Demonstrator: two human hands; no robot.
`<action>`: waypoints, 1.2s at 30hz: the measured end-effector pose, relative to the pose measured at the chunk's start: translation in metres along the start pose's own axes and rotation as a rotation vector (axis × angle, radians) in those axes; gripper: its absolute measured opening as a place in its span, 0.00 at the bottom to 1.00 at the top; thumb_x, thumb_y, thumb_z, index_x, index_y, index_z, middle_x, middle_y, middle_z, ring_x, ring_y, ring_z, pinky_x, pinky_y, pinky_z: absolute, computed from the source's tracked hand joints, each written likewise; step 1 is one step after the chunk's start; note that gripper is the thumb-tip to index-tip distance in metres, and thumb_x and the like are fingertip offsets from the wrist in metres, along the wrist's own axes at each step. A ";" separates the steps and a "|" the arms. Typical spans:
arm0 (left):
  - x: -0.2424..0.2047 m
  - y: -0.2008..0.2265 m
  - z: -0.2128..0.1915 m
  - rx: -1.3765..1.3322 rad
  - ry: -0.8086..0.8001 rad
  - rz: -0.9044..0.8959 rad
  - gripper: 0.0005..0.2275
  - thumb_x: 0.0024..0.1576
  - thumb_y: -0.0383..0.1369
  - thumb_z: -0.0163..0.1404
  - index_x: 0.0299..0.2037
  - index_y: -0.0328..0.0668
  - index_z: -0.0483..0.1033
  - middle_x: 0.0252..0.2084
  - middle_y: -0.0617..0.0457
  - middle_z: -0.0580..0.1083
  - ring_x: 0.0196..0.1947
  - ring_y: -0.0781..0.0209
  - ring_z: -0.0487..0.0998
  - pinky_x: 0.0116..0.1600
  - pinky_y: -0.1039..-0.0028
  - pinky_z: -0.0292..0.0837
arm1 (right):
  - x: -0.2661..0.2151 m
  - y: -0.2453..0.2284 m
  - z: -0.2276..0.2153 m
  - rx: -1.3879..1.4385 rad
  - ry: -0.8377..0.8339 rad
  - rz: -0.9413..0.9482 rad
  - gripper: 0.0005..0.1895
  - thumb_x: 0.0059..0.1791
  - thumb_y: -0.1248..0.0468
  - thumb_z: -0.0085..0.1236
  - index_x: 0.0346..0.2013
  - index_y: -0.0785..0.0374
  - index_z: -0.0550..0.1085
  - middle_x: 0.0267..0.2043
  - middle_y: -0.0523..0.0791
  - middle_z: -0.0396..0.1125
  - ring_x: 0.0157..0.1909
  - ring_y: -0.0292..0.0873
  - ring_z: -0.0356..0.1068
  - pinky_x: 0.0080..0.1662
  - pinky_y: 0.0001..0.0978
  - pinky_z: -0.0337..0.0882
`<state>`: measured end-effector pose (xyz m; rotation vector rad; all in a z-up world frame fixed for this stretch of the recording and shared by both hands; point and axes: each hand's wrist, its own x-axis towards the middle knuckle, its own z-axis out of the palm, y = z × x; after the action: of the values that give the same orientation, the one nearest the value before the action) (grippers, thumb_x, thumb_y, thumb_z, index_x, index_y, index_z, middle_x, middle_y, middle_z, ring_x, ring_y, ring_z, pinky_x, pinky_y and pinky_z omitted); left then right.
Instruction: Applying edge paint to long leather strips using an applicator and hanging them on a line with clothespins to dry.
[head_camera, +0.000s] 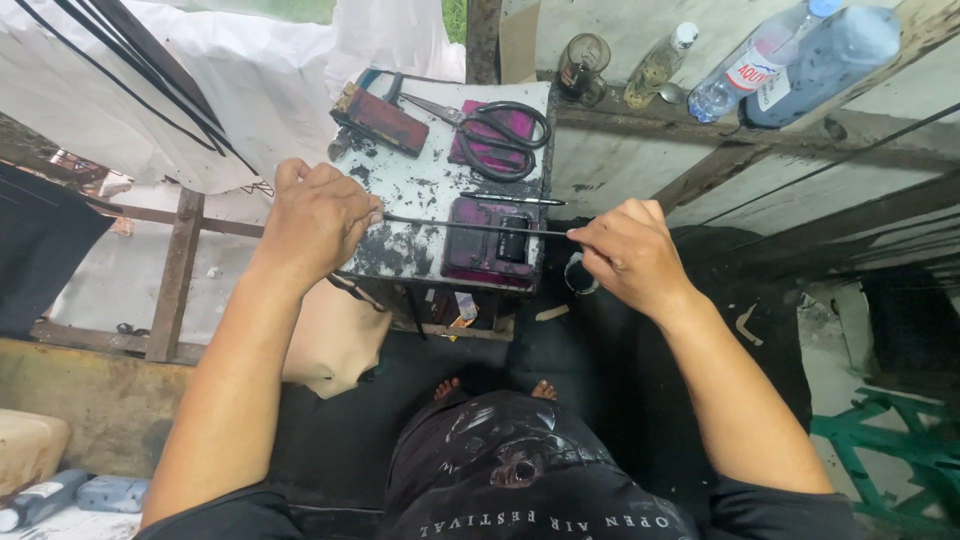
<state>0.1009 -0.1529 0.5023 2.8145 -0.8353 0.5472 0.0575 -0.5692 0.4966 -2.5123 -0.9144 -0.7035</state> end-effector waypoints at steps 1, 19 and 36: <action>0.000 0.000 0.003 -0.006 0.000 0.010 0.02 0.60 0.36 0.58 0.36 0.57 0.83 0.32 0.63 0.79 0.43 0.64 0.75 0.59 0.63 0.56 | -0.002 0.000 -0.002 0.005 -0.010 0.020 0.06 0.51 0.66 0.61 0.38 0.52 0.82 0.32 0.37 0.72 0.37 0.41 0.69 0.48 0.34 0.66; 0.027 0.046 0.007 -0.132 0.040 0.084 0.02 0.58 0.34 0.59 0.34 0.53 0.84 0.29 0.60 0.79 0.38 0.62 0.74 0.57 0.64 0.57 | -0.036 0.023 -0.033 -0.083 -0.026 0.144 0.05 0.52 0.65 0.62 0.37 0.51 0.82 0.34 0.35 0.74 0.40 0.39 0.69 0.51 0.33 0.63; 0.055 0.086 0.031 -0.258 0.087 0.183 0.02 0.57 0.33 0.59 0.33 0.51 0.84 0.27 0.59 0.78 0.37 0.62 0.73 0.53 0.65 0.58 | -0.080 0.045 -0.063 -0.177 0.010 0.250 0.04 0.52 0.65 0.64 0.39 0.51 0.83 0.35 0.35 0.74 0.42 0.40 0.69 0.53 0.34 0.62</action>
<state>0.1058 -0.2595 0.4993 2.4808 -1.0688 0.5390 0.0145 -0.6713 0.4941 -2.7110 -0.5398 -0.7421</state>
